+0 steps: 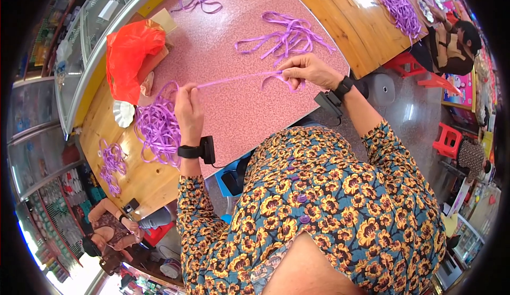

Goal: The person picks up a purple ribbon and threads it through a small purple plastic piece by hand. They then repeat the process with a second ribbon and plastic piece.

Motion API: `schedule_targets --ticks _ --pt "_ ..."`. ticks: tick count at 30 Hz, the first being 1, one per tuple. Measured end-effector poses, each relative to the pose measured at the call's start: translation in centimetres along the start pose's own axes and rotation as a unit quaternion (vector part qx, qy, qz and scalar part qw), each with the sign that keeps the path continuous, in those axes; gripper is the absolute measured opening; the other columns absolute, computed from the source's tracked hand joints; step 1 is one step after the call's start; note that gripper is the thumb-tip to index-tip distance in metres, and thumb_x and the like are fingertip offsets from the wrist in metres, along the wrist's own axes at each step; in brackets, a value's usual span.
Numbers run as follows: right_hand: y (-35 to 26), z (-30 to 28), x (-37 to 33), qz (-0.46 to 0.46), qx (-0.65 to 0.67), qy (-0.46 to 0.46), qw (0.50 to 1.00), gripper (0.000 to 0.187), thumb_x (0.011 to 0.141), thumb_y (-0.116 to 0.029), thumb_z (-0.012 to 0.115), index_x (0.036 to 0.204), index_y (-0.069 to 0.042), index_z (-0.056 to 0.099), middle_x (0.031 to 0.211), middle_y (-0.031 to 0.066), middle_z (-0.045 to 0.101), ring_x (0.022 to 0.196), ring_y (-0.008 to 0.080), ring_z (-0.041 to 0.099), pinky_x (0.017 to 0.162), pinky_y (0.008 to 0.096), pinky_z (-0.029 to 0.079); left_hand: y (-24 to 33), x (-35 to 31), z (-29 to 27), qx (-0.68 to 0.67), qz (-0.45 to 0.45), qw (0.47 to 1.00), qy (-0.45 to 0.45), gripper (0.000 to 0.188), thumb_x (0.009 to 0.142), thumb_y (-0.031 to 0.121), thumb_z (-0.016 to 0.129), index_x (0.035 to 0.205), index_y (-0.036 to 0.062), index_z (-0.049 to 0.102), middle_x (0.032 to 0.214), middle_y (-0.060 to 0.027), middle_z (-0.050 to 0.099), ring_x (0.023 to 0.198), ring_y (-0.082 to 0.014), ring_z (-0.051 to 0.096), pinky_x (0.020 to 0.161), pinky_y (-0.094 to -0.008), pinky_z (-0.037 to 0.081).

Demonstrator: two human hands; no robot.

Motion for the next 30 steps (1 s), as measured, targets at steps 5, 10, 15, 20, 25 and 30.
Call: schedule_targets --ticks 5,10,15,20,25,30 --pt "-2.0 2.1 -0.8 -0.004 0.009 0.022 1.0 0.023 0.097 -0.025 0.061 0.094 -0.003 0.068 0.072 -0.0004 0.066 0.06 0.005 0.062 0.052 0.018 0.043 6.8 0.8 3.8 0.109 0.187 0.976 0.006 0.042 0.088 0.01 0.063 0.129 0.0061 0.055 0.128 -0.0142 0.055 0.12 -0.0314 0.049 0.103 -0.0444 0.035" --pt "-2.4 3.3 -1.0 0.015 0.004 0.018 1.0 0.024 0.097 -0.025 0.06 0.095 -0.003 0.069 0.072 -0.0004 0.064 0.058 0.0052 0.06 0.05 0.0199 0.046 11.4 0.9 8.0 -0.007 0.276 0.96 -0.04 0.037 0.083 0.011 0.07 0.119 0.0093 0.061 0.114 -0.0104 0.062 0.104 -0.0294 0.059 0.094 -0.044 0.043" --pt "-2.8 3.8 -1.6 0.011 0.008 0.051 0.999 0.027 0.096 -0.03 0.063 0.091 -0.004 0.069 0.066 -0.0048 0.056 0.052 0.0019 0.043 0.045 0.0198 0.034 9.9 1.4 8.5 -0.077 0.21 0.972 -0.078 0.019 0.084 0.012 0.069 0.102 0.0081 0.064 0.09 -0.0087 0.06 0.074 -0.0285 0.063 0.063 -0.0383 0.051" --pt "-2.0 3.7 -1.0 -0.01 -0.064 0.045 0.997 0.029 0.094 -0.031 0.065 0.087 -0.004 0.07 0.066 -0.005 0.056 0.053 0.0017 0.043 0.045 0.0204 0.032 10.3 1.8 7.7 -0.044 0.235 0.962 -0.135 0.014 0.085 0.008 0.068 0.099 0.0051 0.065 0.083 -0.0094 0.06 0.071 -0.0275 0.064 0.059 -0.0367 0.052" --pt "-1.8 4.2 -0.8 -0.006 -0.069 0.014 0.997 0.029 0.093 -0.031 0.066 0.086 -0.003 0.07 0.066 -0.004 0.057 0.055 0.0028 0.048 0.047 0.0204 0.038 9.9 1.5 7.1 0.007 0.272 0.943 -0.192 0.011 0.087 0.012 0.067 0.096 0.0072 0.066 0.08 -0.0087 0.058 0.067 -0.0275 0.063 0.056 -0.037 0.051" --pt "-1.3 2.9 -0.9 0.025 -0.091 -0.011 0.995 0.024 0.095 -0.024 0.064 0.087 -0.001 0.067 0.071 -0.0026 0.058 0.058 0.0038 0.051 0.051 0.0198 0.042 8.8 1.8 6.1 0.02 0.248 0.948 -0.196 0.011 0.087 0.014 0.067 0.095 0.007 0.066 0.079 -0.0095 0.058 0.068 -0.0284 0.063 0.056 -0.037 0.05"
Point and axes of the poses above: each hand's wrist, its own x-axis towards the middle knuckle, its own z-axis out of the palm, y = z × x, the point moved 4 cm from there along x, towards the middle knuckle
